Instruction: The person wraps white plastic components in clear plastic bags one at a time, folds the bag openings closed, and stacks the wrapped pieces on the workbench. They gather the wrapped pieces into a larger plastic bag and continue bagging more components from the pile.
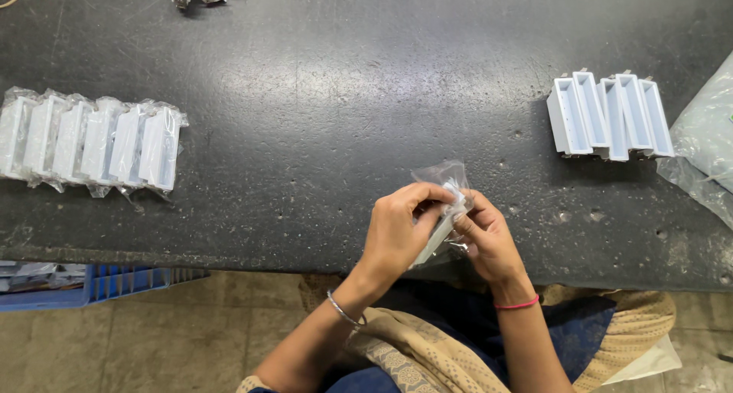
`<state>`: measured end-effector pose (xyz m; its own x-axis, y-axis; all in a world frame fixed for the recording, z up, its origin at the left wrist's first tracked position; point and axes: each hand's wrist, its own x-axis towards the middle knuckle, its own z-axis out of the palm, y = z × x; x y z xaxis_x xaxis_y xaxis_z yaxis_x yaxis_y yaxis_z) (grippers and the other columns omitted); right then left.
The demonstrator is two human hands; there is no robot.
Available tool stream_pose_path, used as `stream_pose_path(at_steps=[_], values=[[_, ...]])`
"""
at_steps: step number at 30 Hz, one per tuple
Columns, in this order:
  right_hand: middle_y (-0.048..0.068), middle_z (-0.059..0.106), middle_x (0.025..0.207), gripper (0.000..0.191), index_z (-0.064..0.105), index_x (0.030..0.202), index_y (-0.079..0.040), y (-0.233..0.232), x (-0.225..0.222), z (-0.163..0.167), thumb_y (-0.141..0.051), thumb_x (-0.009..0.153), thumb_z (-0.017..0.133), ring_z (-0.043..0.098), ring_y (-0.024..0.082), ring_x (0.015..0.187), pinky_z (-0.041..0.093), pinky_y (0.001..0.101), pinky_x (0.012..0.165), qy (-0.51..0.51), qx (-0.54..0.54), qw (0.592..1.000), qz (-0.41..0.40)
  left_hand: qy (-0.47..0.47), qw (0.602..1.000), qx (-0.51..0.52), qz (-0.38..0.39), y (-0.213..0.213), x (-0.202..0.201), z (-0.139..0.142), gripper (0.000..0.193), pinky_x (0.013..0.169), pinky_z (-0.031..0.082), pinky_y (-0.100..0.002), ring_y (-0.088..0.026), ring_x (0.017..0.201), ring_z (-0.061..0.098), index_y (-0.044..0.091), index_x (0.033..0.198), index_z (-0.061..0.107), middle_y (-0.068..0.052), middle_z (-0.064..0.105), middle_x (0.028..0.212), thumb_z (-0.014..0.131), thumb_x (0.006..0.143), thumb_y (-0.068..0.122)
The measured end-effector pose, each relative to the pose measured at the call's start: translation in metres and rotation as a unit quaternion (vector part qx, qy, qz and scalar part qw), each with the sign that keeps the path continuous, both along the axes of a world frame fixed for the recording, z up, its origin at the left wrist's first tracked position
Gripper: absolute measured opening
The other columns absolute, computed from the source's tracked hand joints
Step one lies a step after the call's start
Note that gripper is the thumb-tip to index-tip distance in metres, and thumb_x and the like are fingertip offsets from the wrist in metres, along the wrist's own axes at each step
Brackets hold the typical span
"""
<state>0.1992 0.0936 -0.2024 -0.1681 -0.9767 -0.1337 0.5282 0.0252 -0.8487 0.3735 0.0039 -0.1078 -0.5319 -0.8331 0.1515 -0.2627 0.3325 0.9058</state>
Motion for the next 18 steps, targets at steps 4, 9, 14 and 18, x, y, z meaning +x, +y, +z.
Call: stream_pose_path(at_steps=[4, 9, 14, 18], values=[[0.006, 0.069, 0.117, 0.038, 0.060, 0.133, -0.003, 0.002, -0.001, -0.002, -0.012, 0.097, 0.069, 0.066, 0.016, 0.105, 0.055, 0.0334, 0.092, -0.020, -0.011, 1.000, 0.007, -0.042, 0.993, 0.040, 0.099, 0.001, -0.004, -0.003, 0.056, 0.088, 0.059, -0.035, -0.027, 0.102, 0.069, 0.003, 0.122, 0.059, -0.017, 0.062, 0.118, 0.091, 0.079, 0.021], [0.005, 0.069, 0.119, 0.042, 0.060, 0.137, -0.002, -0.002, 0.001, 0.003, -0.012, 0.097, 0.069, 0.064, 0.014, 0.107, 0.052, 0.0313, 0.094, 0.005, 0.005, 1.000, 0.016, 0.126, 0.948, 0.287, -0.056, -0.013, -0.002, -0.016, 0.076, 0.088, 0.060, -0.037, -0.023, 0.117, 0.065, 0.007, 0.145, 0.035, -0.020, 0.055, 0.138, 0.077, 0.083, 0.020], [0.006, 0.060, 0.129, 0.040, 0.063, 0.132, 0.000, -0.011, 0.005, 0.045, -0.010, 0.094, 0.072, 0.062, 0.014, 0.117, 0.051, 0.0311, 0.103, 0.240, 0.002, 0.971, 0.011, 0.062, 0.968, 0.240, -0.034, -0.017, 0.005, -0.021, 0.067, 0.086, 0.060, -0.039, -0.028, 0.106, 0.075, 0.010, 0.145, 0.043, -0.018, 0.073, 0.123, 0.074, 0.087, 0.020], [0.007, 0.058, 0.129, 0.054, 0.057, 0.139, -0.004, -0.011, 0.001, 0.092, -0.008, 0.087, 0.073, 0.059, 0.014, 0.113, 0.051, 0.0300, 0.097, 0.322, -0.025, 0.945, -0.048, -0.007, 0.991, 0.136, -0.004, -0.020, 0.007, -0.017, 0.060, 0.088, 0.060, -0.038, -0.028, 0.104, 0.077, 0.012, 0.140, 0.049, -0.014, 0.079, 0.111, 0.076, 0.088, 0.022]])
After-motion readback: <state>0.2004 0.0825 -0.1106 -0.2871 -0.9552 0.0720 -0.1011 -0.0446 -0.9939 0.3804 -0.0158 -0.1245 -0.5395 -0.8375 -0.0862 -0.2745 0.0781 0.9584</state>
